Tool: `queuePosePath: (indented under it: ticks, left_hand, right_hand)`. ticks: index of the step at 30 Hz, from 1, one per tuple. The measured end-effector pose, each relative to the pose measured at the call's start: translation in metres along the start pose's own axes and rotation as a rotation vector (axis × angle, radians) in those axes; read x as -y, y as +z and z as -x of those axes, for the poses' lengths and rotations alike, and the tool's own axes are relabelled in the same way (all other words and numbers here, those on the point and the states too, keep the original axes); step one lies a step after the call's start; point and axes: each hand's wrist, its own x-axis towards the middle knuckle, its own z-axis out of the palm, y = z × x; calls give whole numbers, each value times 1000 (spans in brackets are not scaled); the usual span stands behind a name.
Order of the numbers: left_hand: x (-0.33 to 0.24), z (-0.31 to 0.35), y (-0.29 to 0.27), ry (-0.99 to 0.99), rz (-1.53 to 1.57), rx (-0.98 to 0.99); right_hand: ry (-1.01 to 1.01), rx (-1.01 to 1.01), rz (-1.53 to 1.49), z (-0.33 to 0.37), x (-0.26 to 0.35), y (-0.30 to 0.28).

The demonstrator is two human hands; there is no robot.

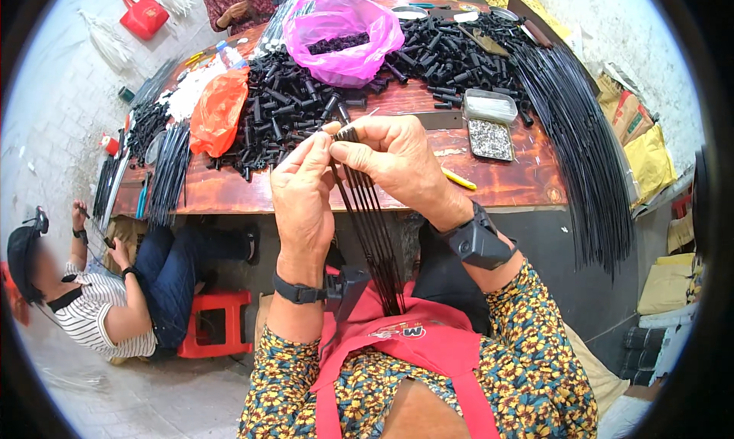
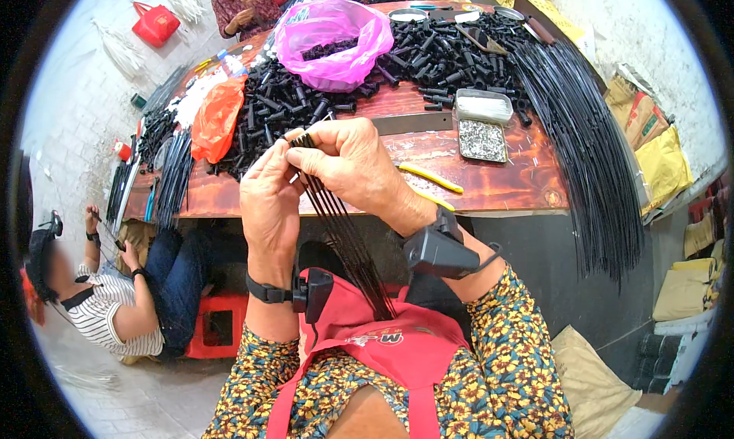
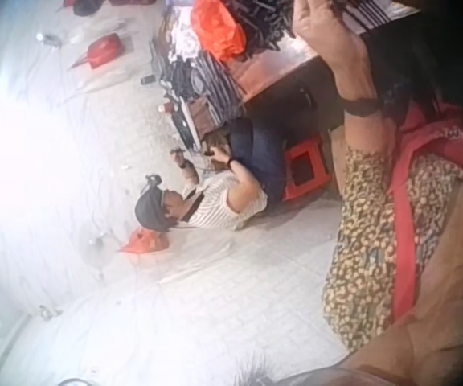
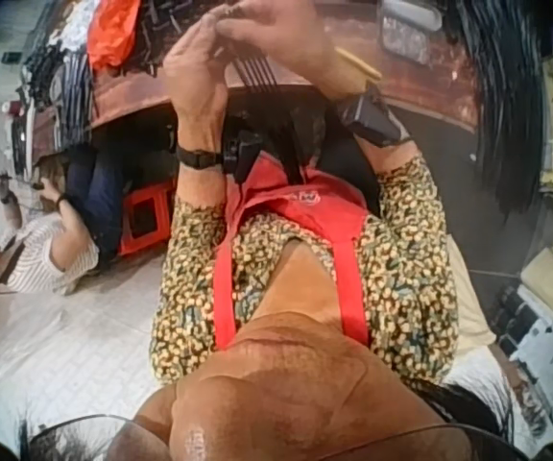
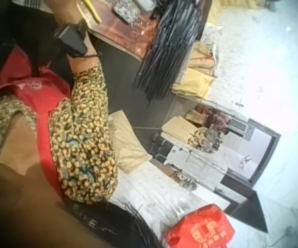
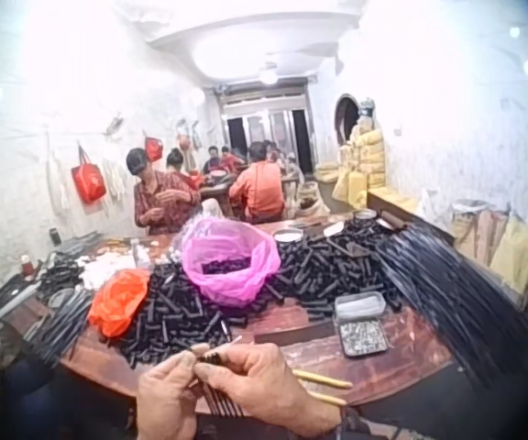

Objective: Assembling and securing plastic and metal components onto umbrella ribs using pliers.

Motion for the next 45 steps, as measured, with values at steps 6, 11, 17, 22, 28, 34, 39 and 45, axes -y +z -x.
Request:
queuePosePath:
  ticks: [6,11,17,22,28,34,39,45]
  left_hand:
    - [-6,8,-1,25,-272,-25]
    - [-5,16,12,160,-495,-16]
    - [-3,26,15,224,-758,38]
    - [-7,31,22,276,-889,73]
    - [0,28,17,382,-846,47]
    - [-15,9,10,54,-282,-41]
    - [-26,2,10,-206,-140,119]
    - [-20,3,17,-179,131,64]
  right_hand:
    - [15,-1,215,2,0,2]
    - [-38,-44,344,7,8,7]
    - [-144,-119,460,11,9,10]
    - [-176,-140,475,16,16,10]
    - [-64,-105,422,10,11,-3]
    - [-74,-2,313,16,29,-2]
    - [41,83,101,27,31,-6]
    - [0,50,148,29,28,-3]
